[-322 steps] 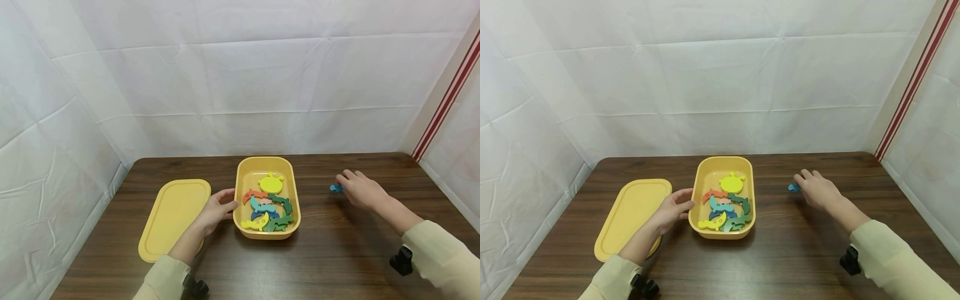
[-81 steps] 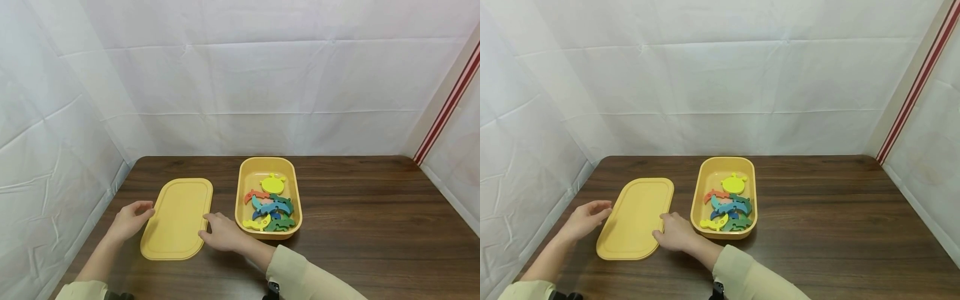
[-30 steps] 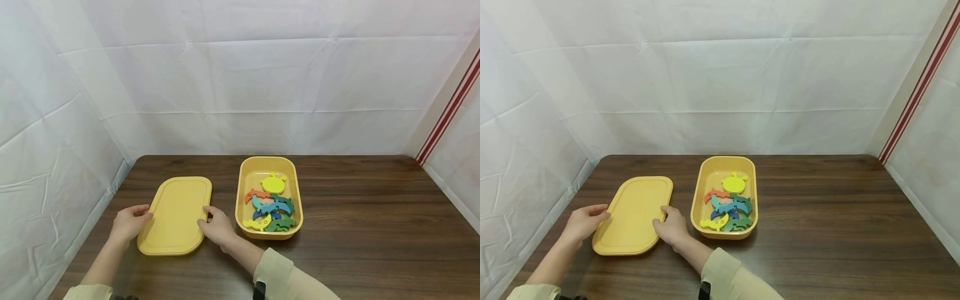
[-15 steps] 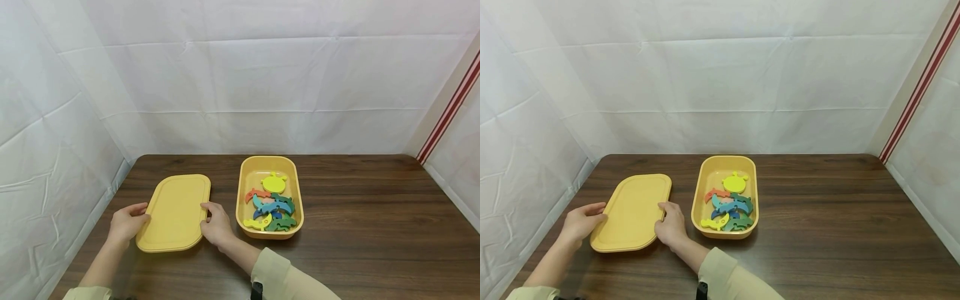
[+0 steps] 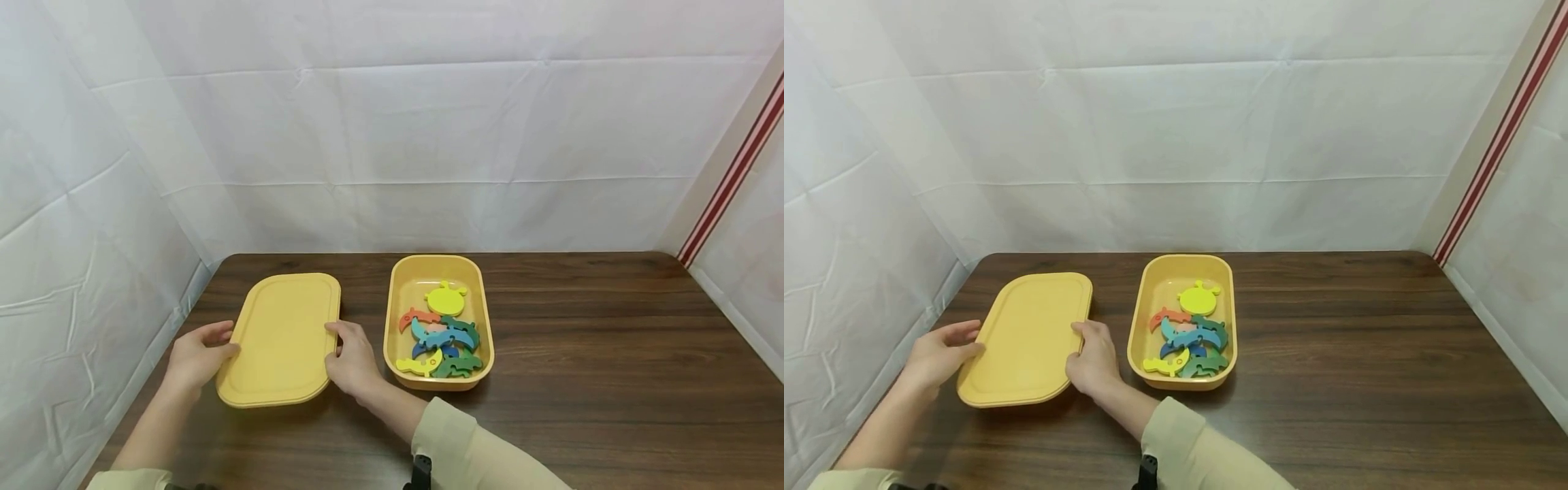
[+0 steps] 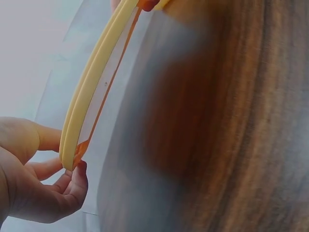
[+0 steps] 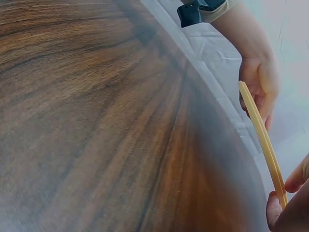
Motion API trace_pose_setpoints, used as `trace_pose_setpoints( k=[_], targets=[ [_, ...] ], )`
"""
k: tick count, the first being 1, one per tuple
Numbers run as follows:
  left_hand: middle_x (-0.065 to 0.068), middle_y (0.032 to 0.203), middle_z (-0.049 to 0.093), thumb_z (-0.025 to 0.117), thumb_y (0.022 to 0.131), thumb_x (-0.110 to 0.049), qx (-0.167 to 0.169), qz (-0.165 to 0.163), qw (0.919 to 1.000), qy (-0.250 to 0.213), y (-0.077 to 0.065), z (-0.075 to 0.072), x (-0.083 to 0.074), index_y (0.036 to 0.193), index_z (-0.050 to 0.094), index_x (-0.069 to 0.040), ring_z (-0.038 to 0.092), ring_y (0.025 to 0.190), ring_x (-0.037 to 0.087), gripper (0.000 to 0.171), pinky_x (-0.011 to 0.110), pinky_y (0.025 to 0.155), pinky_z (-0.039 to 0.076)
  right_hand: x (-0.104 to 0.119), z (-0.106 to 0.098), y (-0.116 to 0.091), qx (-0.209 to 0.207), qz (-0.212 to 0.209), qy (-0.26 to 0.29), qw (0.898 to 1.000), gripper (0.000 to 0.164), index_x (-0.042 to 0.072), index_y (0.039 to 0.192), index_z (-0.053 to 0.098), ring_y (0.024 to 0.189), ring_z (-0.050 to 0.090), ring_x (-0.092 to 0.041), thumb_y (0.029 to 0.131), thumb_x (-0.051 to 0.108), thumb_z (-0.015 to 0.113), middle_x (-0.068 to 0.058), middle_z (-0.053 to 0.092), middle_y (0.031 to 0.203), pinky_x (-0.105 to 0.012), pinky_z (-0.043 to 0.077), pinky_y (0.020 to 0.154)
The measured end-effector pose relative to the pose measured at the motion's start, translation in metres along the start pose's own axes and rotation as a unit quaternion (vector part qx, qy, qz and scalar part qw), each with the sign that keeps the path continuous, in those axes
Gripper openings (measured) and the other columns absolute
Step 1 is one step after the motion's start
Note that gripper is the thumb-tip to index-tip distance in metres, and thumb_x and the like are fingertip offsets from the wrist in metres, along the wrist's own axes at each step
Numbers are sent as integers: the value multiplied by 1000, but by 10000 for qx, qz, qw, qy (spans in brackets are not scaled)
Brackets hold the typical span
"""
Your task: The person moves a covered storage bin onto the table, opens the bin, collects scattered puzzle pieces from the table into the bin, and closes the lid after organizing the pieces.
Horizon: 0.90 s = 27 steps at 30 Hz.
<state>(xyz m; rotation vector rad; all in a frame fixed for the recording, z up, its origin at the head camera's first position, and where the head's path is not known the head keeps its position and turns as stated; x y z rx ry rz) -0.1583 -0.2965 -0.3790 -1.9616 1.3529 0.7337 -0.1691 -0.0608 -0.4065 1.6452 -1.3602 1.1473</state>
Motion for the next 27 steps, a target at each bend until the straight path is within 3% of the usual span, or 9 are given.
trace_pose_setpoints(
  k=[4,9,16,27],
  targets=[
    [25,125,50,61,86,-12,94,37,9999,-105,-2,-5,-5,134,41,6,54,87,5,55,16,65,51,7,-6,1,121,-152,-127,9997,51,6,129,51,70,45,-6,79,-6,51,-10,43,131,-15,40,56],
    [25,127,48,60,87,-12,254,66,9993,-269,-3,-8,-10,136,37,5,51,83,-1,57,16,67,51,13,-15,4,318,-301,-433,9981,56,3,136,42,66,46,-6,81,-4,50,-16,40,133,-16,42,54],
    [25,129,44,59,88,-13,580,216,9964,-587,-4,-9,-15,140,31,6,50,81,-6,62,15,71,51,21,-29,7,497,121,-204,9985,65,2,142,30,54,44,-8,81,-3,52,-19,42,132,-18,40,46],
    [18,128,45,62,87,-14,755,249,9905,-1121,-8,-3,-27,140,33,3,54,83,-6,63,15,73,50,24,-52,14,546,334,-364,9973,56,3,133,47,66,44,-11,78,-3,53,-12,50,113,-17,37,51]
  ],
)
Point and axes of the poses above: each hand's wrist, its own y-axis towards the middle knuckle, its own z-axis out of the palm, x = y × z, the point moved 1 cm from there along y, towards the middle knuckle
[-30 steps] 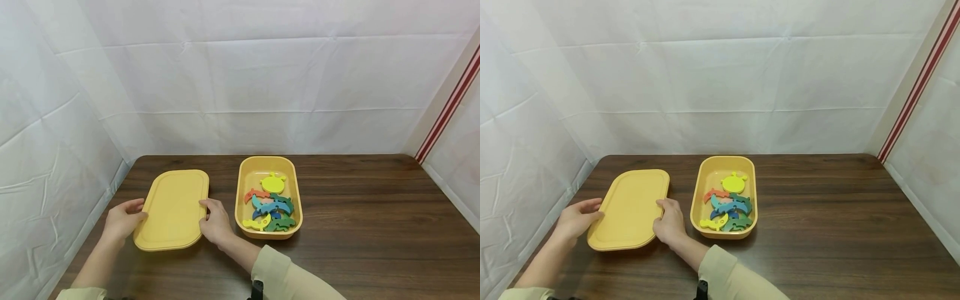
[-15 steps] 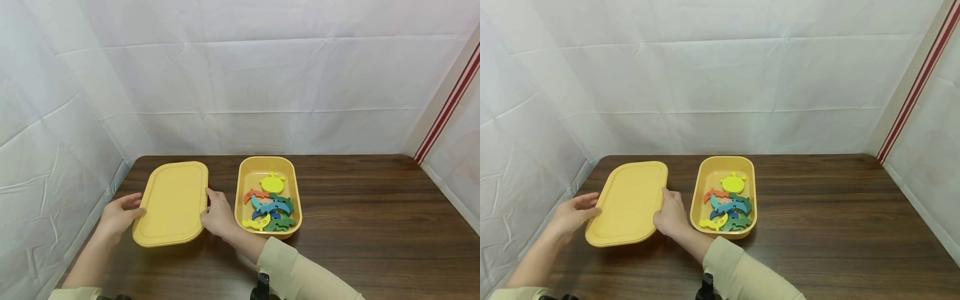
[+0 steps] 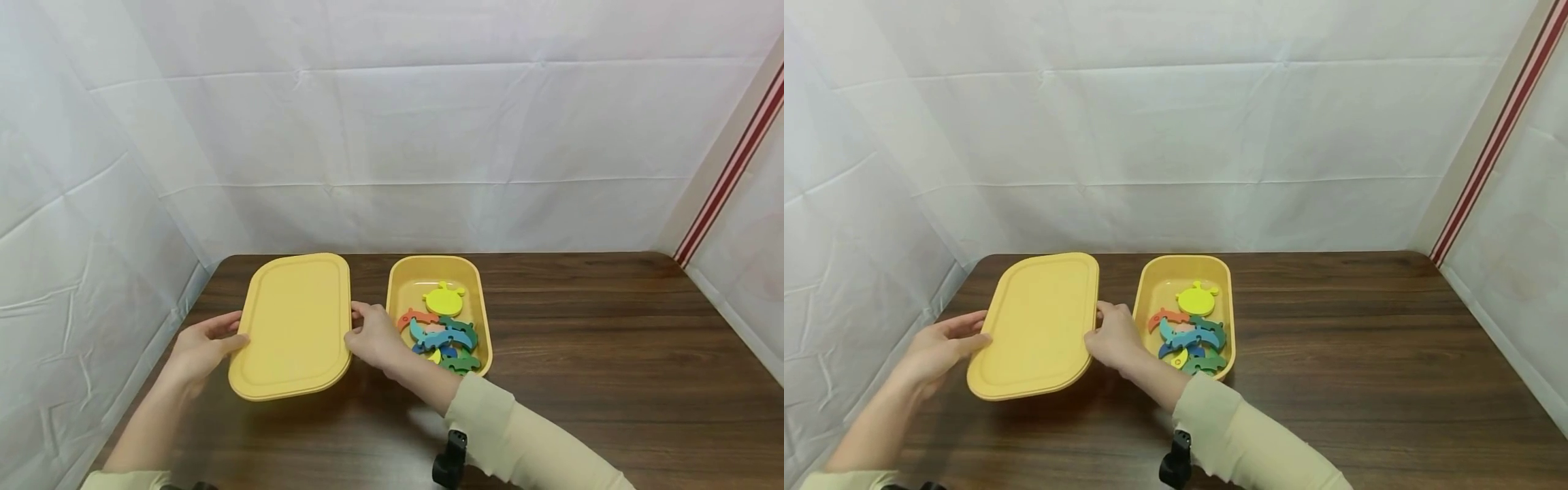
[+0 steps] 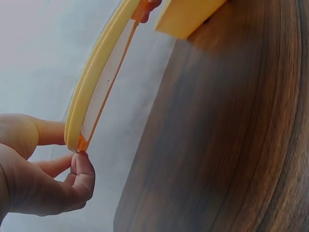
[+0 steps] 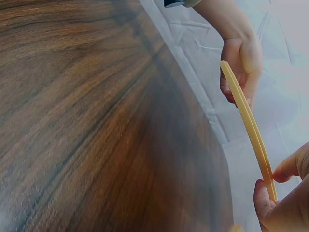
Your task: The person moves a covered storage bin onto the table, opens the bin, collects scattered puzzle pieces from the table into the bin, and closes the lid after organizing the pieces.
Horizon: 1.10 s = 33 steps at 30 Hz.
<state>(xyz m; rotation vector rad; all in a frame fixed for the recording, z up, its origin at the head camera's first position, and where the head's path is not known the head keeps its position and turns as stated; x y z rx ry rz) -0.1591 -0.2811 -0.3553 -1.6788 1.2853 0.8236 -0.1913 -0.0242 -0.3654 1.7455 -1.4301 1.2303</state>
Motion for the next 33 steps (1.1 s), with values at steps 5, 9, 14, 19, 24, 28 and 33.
trace_pose_setpoints(
  k=[5,9,14,19,24,28,33],
  targets=[
    [20,133,41,62,87,-15,63,179,9997,-144,-3,5,-7,140,32,2,55,85,-6,63,17,72,51,1,-10,-1,10,90,216,9997,54,4,132,48,70,51,-12,79,-4,54,-10,53,112,-19,43,55],
    [19,134,41,63,86,-16,43,196,9997,-172,-4,8,-10,140,34,1,56,84,-4,63,17,71,51,2,-16,-3,10,159,310,9994,54,5,133,47,78,53,-14,80,-3,54,-10,52,113,-21,48,60],
    [10,123,49,62,87,-19,60,173,9998,-125,-6,10,-14,139,38,-1,56,82,1,60,21,71,52,-1,-23,-3,-86,107,125,9998,53,7,133,48,81,51,-15,81,-1,54,-9,51,114,-20,47,64],
    [8,118,51,59,88,-18,139,267,9993,-211,-6,16,-19,138,40,-2,57,82,1,56,22,72,52,-7,-32,-4,-217,33,-57,9997,51,8,131,50,76,47,-15,81,-1,53,-9,50,112,-19,40,60],
    [14,127,46,57,87,-13,273,335,9985,-323,-5,26,-24,138,39,-2,59,83,1,55,21,72,53,-11,-44,-10,-221,89,-72,9997,52,10,132,49,84,53,-16,82,0,53,-10,50,116,-21,47,60],
    [17,131,44,56,86,-9,323,405,9980,-373,-4,35,-29,137,40,-2,61,81,4,55,22,71,53,-14,-55,-14,-212,102,-109,9997,53,10,134,46,89,55,-16,82,1,53,-10,51,117,-22,48,59],
    [17,132,43,56,84,-5,349,411,9975,-454,0,48,-35,136,41,-2,61,78,7,55,22,70,53,-19,-68,-17,-213,34,-241,9995,54,8,137,43,87,53,-16,83,2,50,-11,51,119,-21,45,57]
  ],
)
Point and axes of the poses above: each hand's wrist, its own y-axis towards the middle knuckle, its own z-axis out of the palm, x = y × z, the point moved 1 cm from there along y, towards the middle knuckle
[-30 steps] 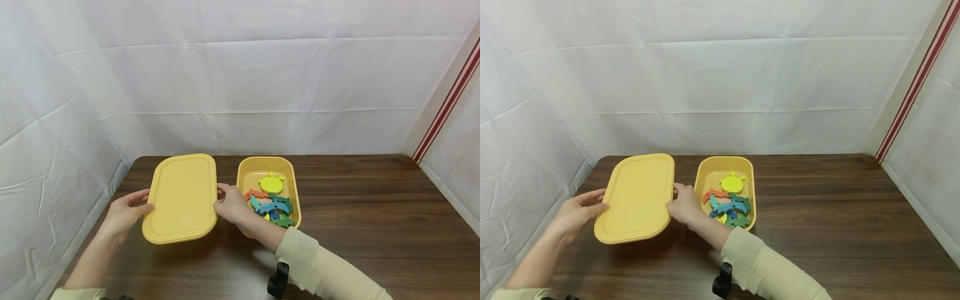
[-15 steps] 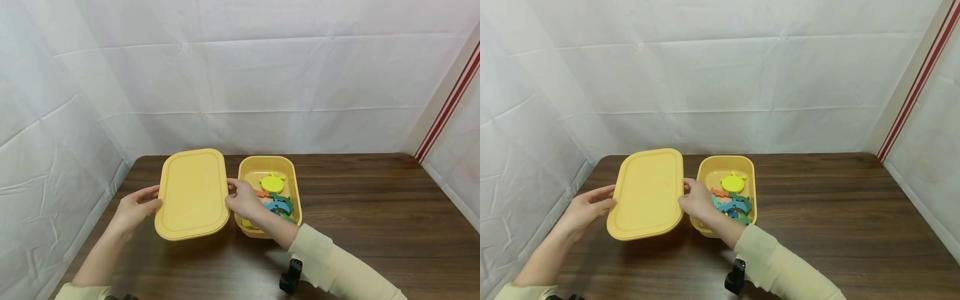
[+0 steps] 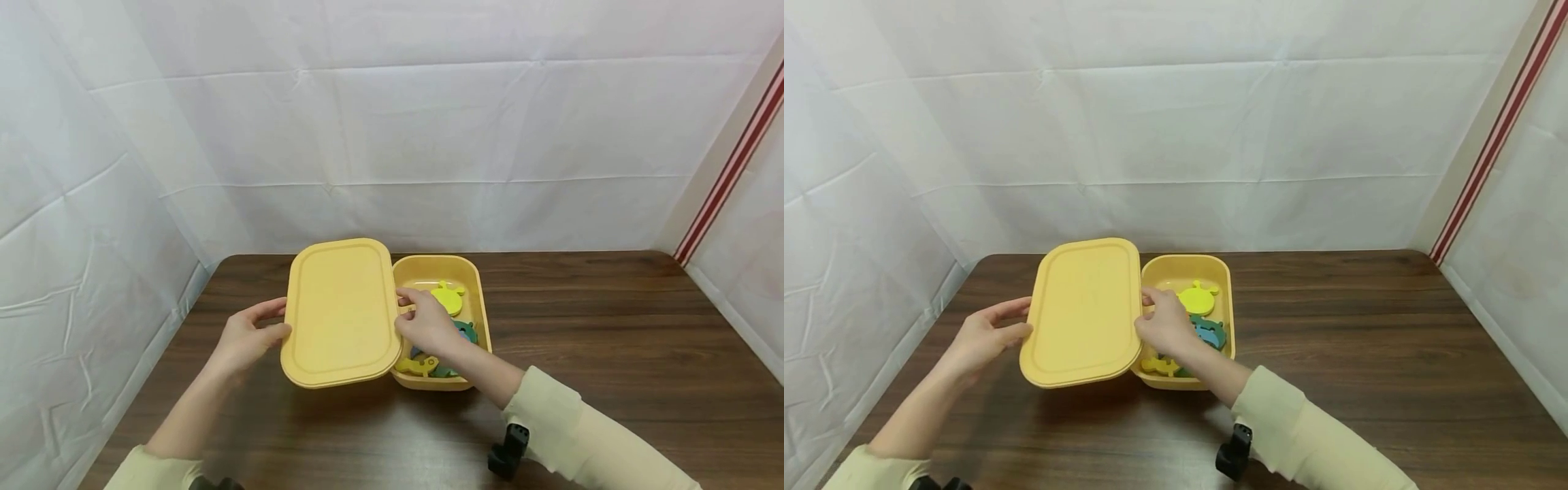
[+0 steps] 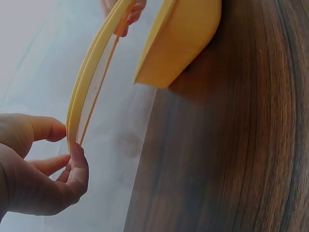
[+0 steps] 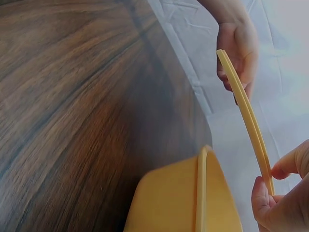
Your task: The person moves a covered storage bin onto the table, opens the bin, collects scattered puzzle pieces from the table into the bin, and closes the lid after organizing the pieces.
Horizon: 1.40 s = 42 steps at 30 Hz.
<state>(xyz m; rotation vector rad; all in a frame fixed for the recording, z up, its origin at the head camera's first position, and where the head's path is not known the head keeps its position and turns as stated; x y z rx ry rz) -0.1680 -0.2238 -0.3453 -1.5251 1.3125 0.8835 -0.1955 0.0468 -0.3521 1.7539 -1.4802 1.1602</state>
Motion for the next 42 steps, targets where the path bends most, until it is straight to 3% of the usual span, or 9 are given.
trace_pose_setpoints(
  k=[6,15,24,29,35,42],
  targets=[
    [17,130,45,55,83,-3,32,37,9999,143,7,17,-3,135,43,-2,61,82,9,54,24,72,54,-10,-13,-3,-104,16,-1,9999,55,9,137,42,95,57,-18,83,3,52,-10,51,121,-23,49,61],
    [17,125,47,55,81,0,33,60,9999,137,16,40,-9,133,46,-1,61,82,12,52,26,71,54,-28,-26,-5,-237,7,-196,9995,56,5,136,44,82,53,-16,81,0,51,-13,52,116,-21,44,59],
    [16,121,51,55,78,2,75,101,9999,106,25,59,-13,130,49,-1,61,81,13,52,26,69,54,-36,-43,-10,-363,-87,-923,9950,54,5,134,46,85,58,-16,80,5,52,-14,56,117,-22,48,62],
    [15,119,52,56,78,2,114,130,9998,83,30,69,-16,129,50,-2,62,80,13,51,33,72,55,-41,-53,-13,-476,-147,-1071,9930,54,2,133,47,85,57,-17,79,4,50,-16,56,115,-23,48,65],
    [16,117,54,58,80,3,149,184,9997,-78,35,82,-20,126,53,-2,63,83,15,47,26,68,54,-47,-63,-18,-574,-195,-1266,9901,53,0,132,47,83,55,-18,79,4,49,-17,55,111,-24,46,64],
    [16,116,56,59,79,3,185,204,9995,-122,40,96,-21,125,55,-2,63,85,17,46,30,69,55,-55,-71,-20,-643,-251,-1449,9870,54,-3,132,46,81,50,-19,79,3,49,-18,56,110,-23,43,64]
  ],
)
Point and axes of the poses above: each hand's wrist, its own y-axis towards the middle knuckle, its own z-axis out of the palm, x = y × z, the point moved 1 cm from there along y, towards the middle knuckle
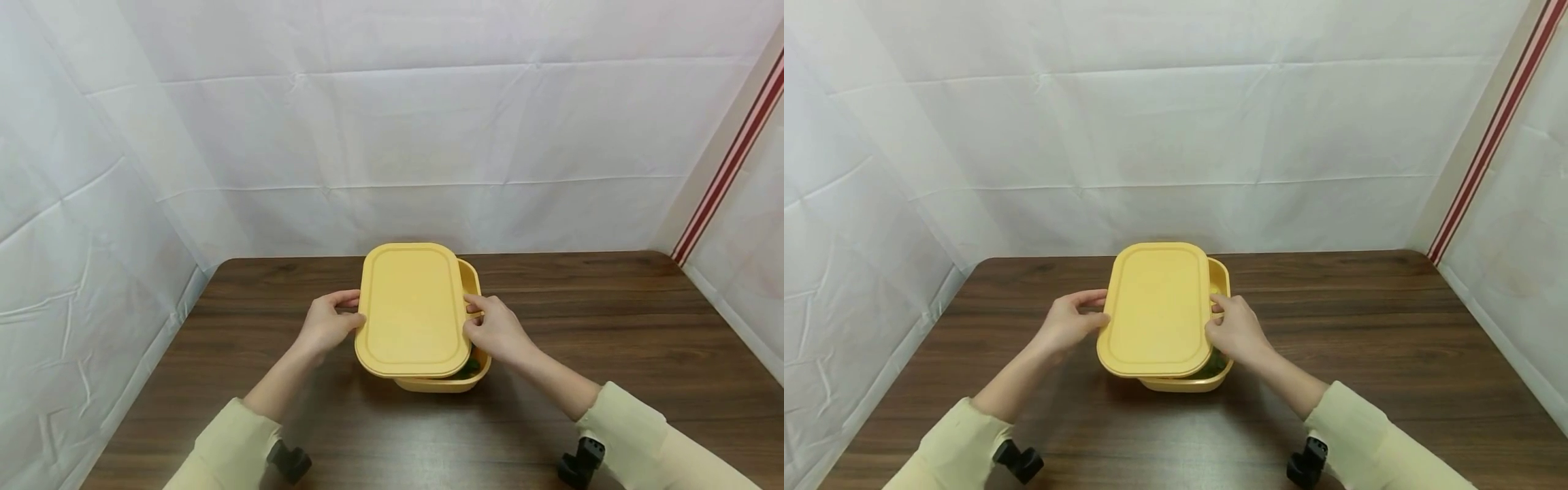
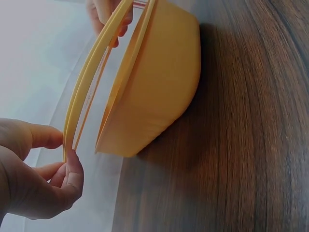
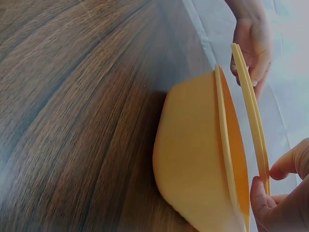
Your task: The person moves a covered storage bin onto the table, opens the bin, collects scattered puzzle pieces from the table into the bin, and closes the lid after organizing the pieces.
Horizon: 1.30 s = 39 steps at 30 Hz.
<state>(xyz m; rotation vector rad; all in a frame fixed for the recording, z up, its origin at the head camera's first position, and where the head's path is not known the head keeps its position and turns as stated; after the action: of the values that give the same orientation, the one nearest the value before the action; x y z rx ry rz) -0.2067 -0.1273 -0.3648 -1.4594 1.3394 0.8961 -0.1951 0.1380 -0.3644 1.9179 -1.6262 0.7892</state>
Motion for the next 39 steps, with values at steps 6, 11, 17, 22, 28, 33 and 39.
trace_pose_setpoints(
  k=[6,11,17,22,28,33,39],
  targets=[
    [15,114,58,60,79,3,-20,-6,10000,17,4,11,-1,124,55,-3,64,88,18,46,30,71,55,-8,-5,-3,-91,-37,-93,9999,53,-5,130,47,85,50,-21,78,2,49,-18,56,108,-25,43,65],
    [13,110,59,61,77,3,-51,-16,10000,74,7,21,-1,122,57,-2,63,88,18,45,34,74,55,-15,-11,-5,-138,-59,-174,9997,53,-6,130,47,89,53,-22,78,3,50,-18,57,108,-27,45,69],
    [11,107,61,62,77,2,-26,-55,9998,172,10,29,0,121,58,-4,63,87,18,44,37,76,55,-22,-15,-6,-172,-56,-180,9997,54,-5,129,48,89,52,-21,76,3,49,-17,58,107,-26,43,68],
    [11,107,62,63,77,1,16,-157,9997,191,12,34,2,121,59,-4,62,86,17,44,35,75,55,-27,-15,-8,-191,-78,-225,9995,52,-7,127,49,91,56,-23,76,3,50,-18,59,106,-30,48,72],
    [11,105,63,64,77,1,7,-163,9997,198,13,36,3,119,60,-4,62,85,17,43,35,75,55,-32,-12,-9,-211,-22,-226,9995,52,-7,127,50,93,58,-24,76,3,49,-18,59,106,-34,50,77],
    [11,103,64,63,76,2,-14,-161,9996,230,14,37,6,118,61,-2,61,80,15,42,37,75,55,-33,-11,-10,-140,40,-169,9998,53,-7,128,48,93,59,-24,76,3,49,-19,58,108,-35,51,77],
    [11,102,64,63,74,3,-45,-132,9997,192,15,37,9,117,61,-2,60,80,14,43,29,69,54,-34,-9,-10,-67,62,-58,9999,55,-4,132,45,93,59,-24,78,3,50,-19,56,109,-33,51,76]
  ],
)
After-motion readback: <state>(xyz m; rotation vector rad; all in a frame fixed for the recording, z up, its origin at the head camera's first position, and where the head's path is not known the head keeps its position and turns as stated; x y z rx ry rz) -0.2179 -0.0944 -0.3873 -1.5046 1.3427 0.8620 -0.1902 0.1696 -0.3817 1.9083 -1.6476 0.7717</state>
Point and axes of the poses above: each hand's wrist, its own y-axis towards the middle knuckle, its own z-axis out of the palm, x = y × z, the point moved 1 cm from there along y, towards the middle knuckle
